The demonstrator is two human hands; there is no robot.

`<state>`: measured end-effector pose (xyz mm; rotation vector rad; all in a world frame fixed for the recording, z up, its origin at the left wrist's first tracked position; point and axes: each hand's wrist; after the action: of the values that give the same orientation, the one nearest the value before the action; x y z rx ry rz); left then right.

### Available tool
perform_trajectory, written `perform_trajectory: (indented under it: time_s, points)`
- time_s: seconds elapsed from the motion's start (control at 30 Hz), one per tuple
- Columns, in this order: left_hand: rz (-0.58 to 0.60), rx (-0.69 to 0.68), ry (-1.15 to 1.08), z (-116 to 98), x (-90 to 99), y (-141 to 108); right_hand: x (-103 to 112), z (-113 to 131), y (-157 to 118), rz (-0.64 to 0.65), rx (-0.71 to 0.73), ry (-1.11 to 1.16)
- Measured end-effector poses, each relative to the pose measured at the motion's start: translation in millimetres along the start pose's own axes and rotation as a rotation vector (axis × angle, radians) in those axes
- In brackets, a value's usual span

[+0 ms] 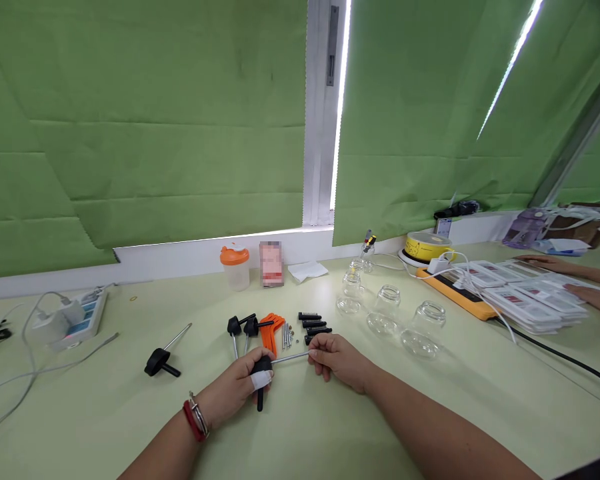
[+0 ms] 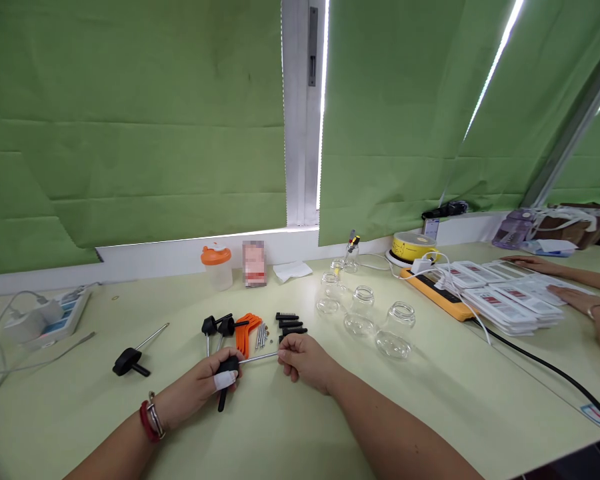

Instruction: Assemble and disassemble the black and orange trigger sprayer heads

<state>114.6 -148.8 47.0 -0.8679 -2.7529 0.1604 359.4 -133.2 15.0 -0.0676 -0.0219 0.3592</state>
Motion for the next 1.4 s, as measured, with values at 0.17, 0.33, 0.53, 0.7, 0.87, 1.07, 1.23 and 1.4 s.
perform_trajectory:
  time_s: [0.17, 0.33, 0.53, 0.7, 0.87, 1.07, 1.23, 1.4]
  points:
    - [-0.003, 0.002, -0.008, -0.7, -0.2, -0.5, 0.0, 0.7, 0.1, 0.002, -0.018, -0.017]
    - [0.0, -0.004, 0.045, -1.2, -2.3, -2.5, 0.6, 0.0, -0.7, 0.014, -0.015, -0.025]
    - [-0.277, -0.186, 0.339, -11.8, 9.3, -8.5, 0.4, -4.1, -2.1, 0.0, 0.03, -0.034]
    - [-0.949, -0.21, 0.674, -10.2, 49.1, -13.0, 1.3, -5.5, -3.9, 0.018, 0.008, -0.059]
    - [-1.063, 0.206, 1.123, 9.9, 79.5, -12.6, 1.3, -5.3, -4.1, 0.029, 0.007, -0.092]
    - [-1.019, 0.4, 1.179, 21.4, 86.7, -13.3, 0.0, -3.7, -4.3, 0.029, 0.006, -0.109]
    - [-1.036, 0.435, 1.185, 22.2, 88.8, -14.8, -0.2, -2.6, -5.2, 0.036, 0.008, -0.109]
    - [-1.049, 0.143, 1.365, 14.3, 70.8, -6.9, 0.1, -2.7, -5.1, 0.025, 0.001, -0.114]
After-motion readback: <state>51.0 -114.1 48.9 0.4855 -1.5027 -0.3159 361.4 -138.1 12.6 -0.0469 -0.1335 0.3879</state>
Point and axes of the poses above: each hand's wrist, its own y-axis towards the middle knuckle, its own x-axis out of the back of the hand, z = x × y, and after that the axes turned 1 degree about -z, right-handed
